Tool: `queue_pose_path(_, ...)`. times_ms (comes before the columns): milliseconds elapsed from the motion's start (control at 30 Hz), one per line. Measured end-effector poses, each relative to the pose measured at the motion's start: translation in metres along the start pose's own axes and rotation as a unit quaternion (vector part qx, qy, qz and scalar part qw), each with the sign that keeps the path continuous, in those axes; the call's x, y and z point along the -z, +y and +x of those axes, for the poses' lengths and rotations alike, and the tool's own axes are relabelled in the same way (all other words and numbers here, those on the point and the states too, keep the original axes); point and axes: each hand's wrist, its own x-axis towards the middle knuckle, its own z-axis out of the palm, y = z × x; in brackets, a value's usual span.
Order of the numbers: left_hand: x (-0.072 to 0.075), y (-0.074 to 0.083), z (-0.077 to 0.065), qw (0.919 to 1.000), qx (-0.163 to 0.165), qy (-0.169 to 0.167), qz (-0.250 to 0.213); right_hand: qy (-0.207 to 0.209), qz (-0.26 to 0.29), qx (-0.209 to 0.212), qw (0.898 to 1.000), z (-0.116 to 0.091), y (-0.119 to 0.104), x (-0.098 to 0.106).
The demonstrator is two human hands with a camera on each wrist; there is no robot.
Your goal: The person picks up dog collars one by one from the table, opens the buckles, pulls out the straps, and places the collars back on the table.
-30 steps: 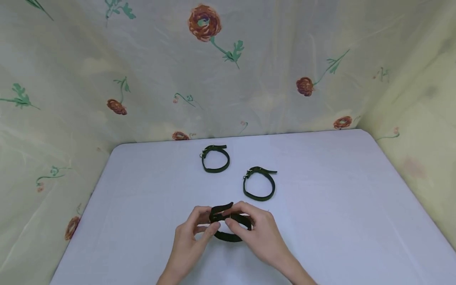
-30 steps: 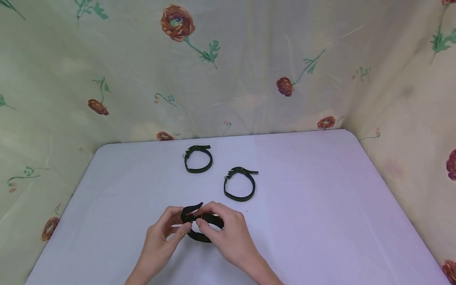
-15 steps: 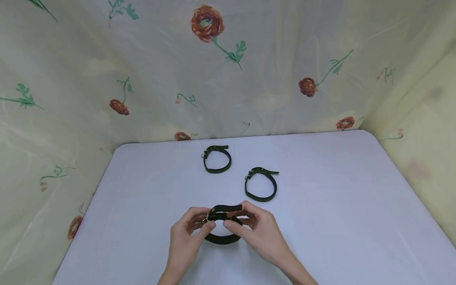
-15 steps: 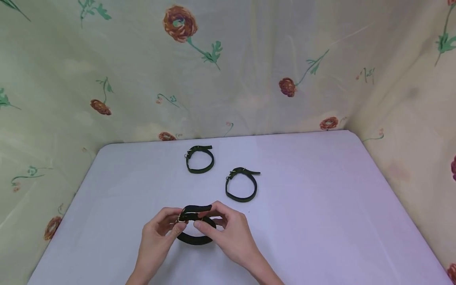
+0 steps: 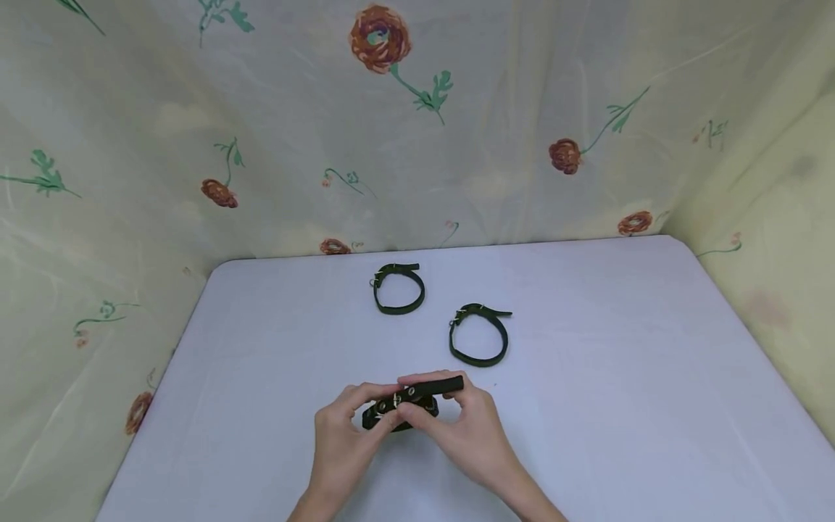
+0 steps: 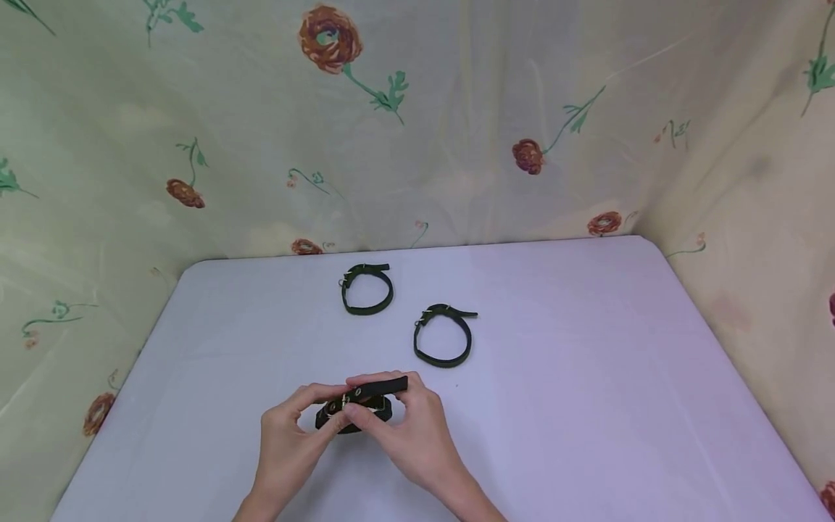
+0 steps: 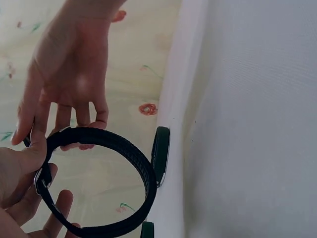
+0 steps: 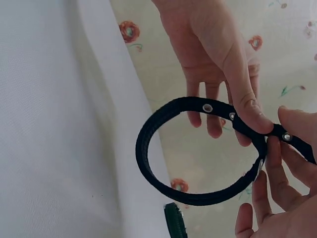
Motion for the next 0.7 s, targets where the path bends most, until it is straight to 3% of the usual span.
queue_pose_path(100, -0.0018, -0.0011, -0.0006, 0.9976, -0.055, 0.013, 0.04, -0.002, 0.002, 0.01, 1.0, 0.001, 0.0006, -0.0008)
queue_pose_path(167, -0.0026, -0.001, -0.0011, 0.9961, -0.07, 0.014, 0.052, 0.007, -0.001, 0.016, 1.0, 0.0014, 0.0009, -0.0007)
queue_pose_path(467, -0.0019, 0.0034, -0.0004, 0.9992, -0.022, -0.006, 0.031, 0.024, 0.005, 0.012, 1.0, 0.0008, 0.0002, -0.0006)
queue_pose_path(700, -0.0026, 0.0035, -0.0024, 0.9996, -0.011, -0.015, 0.023, 0.028, -0.008, 0.021, 0.999, 0.0016, 0.003, -0.001)
